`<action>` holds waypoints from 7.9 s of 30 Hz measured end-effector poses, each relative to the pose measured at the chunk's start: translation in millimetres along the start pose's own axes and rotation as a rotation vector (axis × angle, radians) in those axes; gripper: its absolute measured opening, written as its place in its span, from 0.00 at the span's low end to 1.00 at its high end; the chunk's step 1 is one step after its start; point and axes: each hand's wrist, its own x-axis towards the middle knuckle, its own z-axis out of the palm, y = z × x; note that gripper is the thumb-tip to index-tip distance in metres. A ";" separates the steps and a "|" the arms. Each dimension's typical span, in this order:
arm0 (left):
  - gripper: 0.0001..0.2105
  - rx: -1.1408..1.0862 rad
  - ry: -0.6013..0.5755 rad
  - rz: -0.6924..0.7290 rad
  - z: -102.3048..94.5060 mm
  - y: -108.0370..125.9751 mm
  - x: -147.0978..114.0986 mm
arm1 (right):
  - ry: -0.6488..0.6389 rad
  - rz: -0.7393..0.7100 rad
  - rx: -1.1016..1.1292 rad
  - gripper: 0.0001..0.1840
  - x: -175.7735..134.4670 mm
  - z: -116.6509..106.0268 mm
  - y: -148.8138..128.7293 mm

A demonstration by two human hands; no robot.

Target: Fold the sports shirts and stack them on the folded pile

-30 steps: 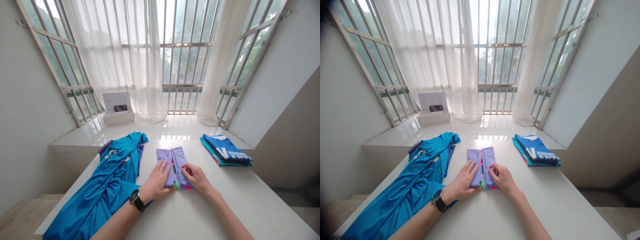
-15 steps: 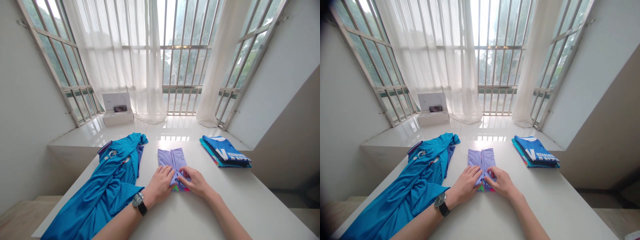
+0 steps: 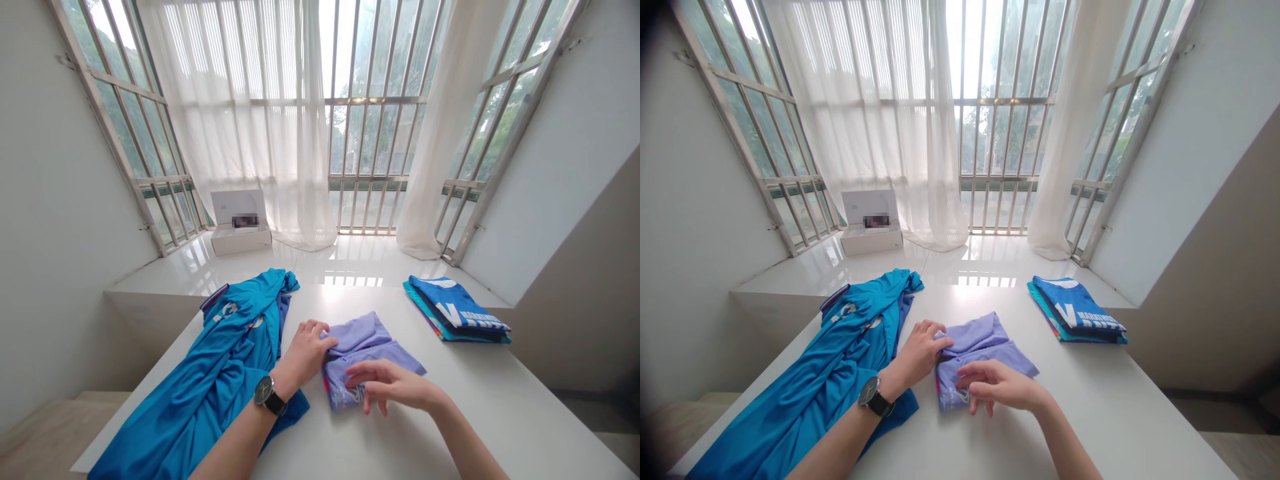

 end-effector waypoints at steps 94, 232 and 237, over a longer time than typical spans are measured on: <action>0.13 -0.440 0.008 -0.444 19.0 -13.2 6.1 | 0.767 0.143 -0.795 0.20 -6.6 -73.8 46.8; 0.17 0.057 0.091 -0.065 21.9 14.0 16.2 | 0.998 0.004 -1.140 0.29 24.5 -11.9 44.1; 0.14 0.019 0.088 -0.104 19.6 20.1 18.0 | 1.027 0.012 -1.189 0.29 23.2 -12.3 43.2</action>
